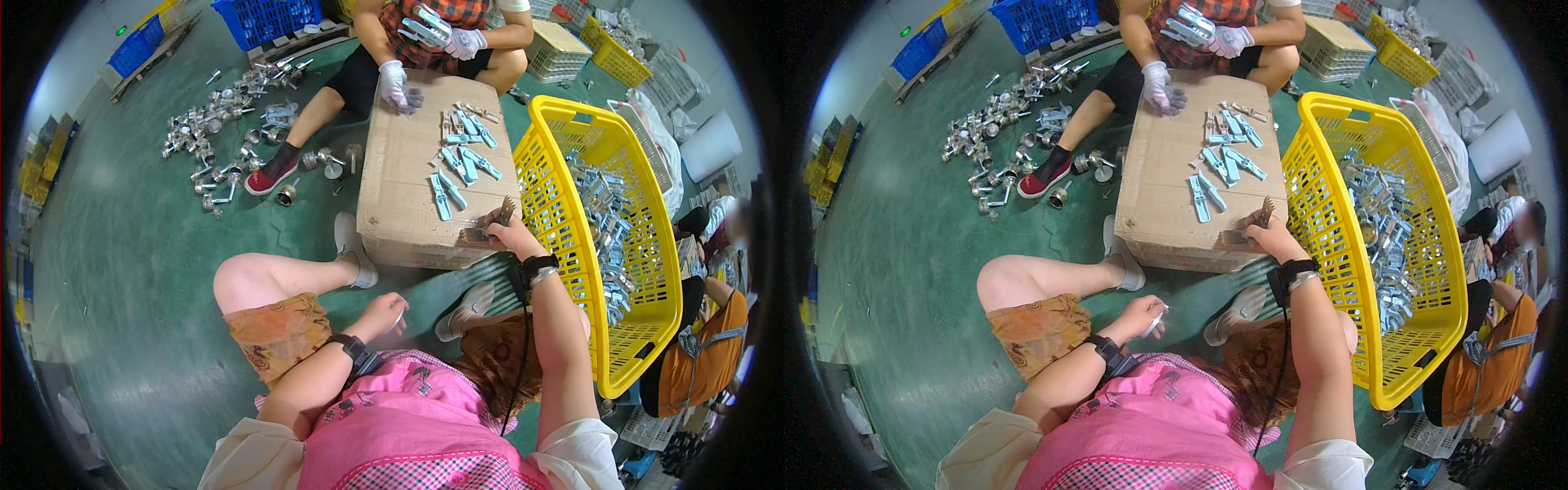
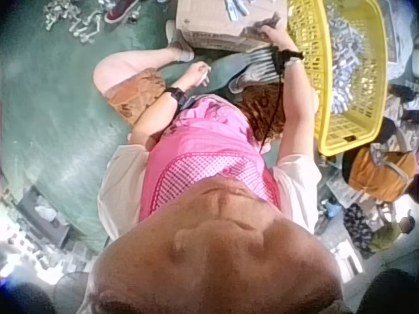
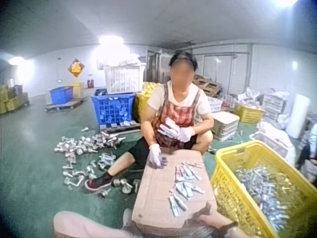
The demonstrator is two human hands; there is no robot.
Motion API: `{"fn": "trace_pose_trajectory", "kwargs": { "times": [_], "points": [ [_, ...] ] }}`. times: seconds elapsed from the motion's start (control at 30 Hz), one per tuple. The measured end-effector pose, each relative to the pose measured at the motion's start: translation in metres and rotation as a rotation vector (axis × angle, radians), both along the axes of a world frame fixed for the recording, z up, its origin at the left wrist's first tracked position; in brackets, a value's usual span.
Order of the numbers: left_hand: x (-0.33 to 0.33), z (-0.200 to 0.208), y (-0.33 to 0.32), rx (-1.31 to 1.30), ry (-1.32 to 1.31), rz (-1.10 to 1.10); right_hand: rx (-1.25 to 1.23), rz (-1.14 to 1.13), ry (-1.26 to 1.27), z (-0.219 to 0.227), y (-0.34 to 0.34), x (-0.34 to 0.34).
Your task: The recorder is assembling small metal and plastic hardware components, possibly door handles or similar fixtures, onto blue plastic clips on a cardboard box.
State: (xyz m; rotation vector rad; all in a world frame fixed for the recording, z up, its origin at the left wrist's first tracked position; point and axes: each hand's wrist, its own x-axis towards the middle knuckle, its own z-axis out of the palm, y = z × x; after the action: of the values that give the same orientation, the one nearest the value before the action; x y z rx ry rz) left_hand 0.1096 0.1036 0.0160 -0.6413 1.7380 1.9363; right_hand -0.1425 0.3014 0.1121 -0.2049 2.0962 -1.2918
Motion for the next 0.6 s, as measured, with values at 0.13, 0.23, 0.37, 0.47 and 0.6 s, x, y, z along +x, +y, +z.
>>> {"fn": "trace_pose_trajectory", "kwargs": {
  "times": [0.13, 0.23, 0.37, 0.47, 0.6],
  "points": [
    [-0.0009, 0.0059, 0.0002, -0.017, -0.01, -0.019, -0.005, 0.009, 0.005, -0.003, 0.0023, -0.0015],
    [-0.0002, 0.0051, 0.0001, -0.022, -0.008, -0.011, -0.007, -0.007, 0.007, -0.0012, 0.0002, 0.0001],
    [-0.0005, 0.0077, -0.0004, -0.04, -0.02, -0.03, -0.003, -0.009, -0.002, 0.001, -0.0003, 0.001],
    [-0.0003, 0.0052, -0.0004, -0.043, -0.019, -0.032, 0.006, -0.002, 0.002, 0.0025, -0.0001, 0.0006],
    [-0.0005, 0.0077, -0.0005, -0.042, -0.031, -0.035, 0.015, 0.035, 0.042, -0.0036, 0.0027, -0.0027]
  ]
}}
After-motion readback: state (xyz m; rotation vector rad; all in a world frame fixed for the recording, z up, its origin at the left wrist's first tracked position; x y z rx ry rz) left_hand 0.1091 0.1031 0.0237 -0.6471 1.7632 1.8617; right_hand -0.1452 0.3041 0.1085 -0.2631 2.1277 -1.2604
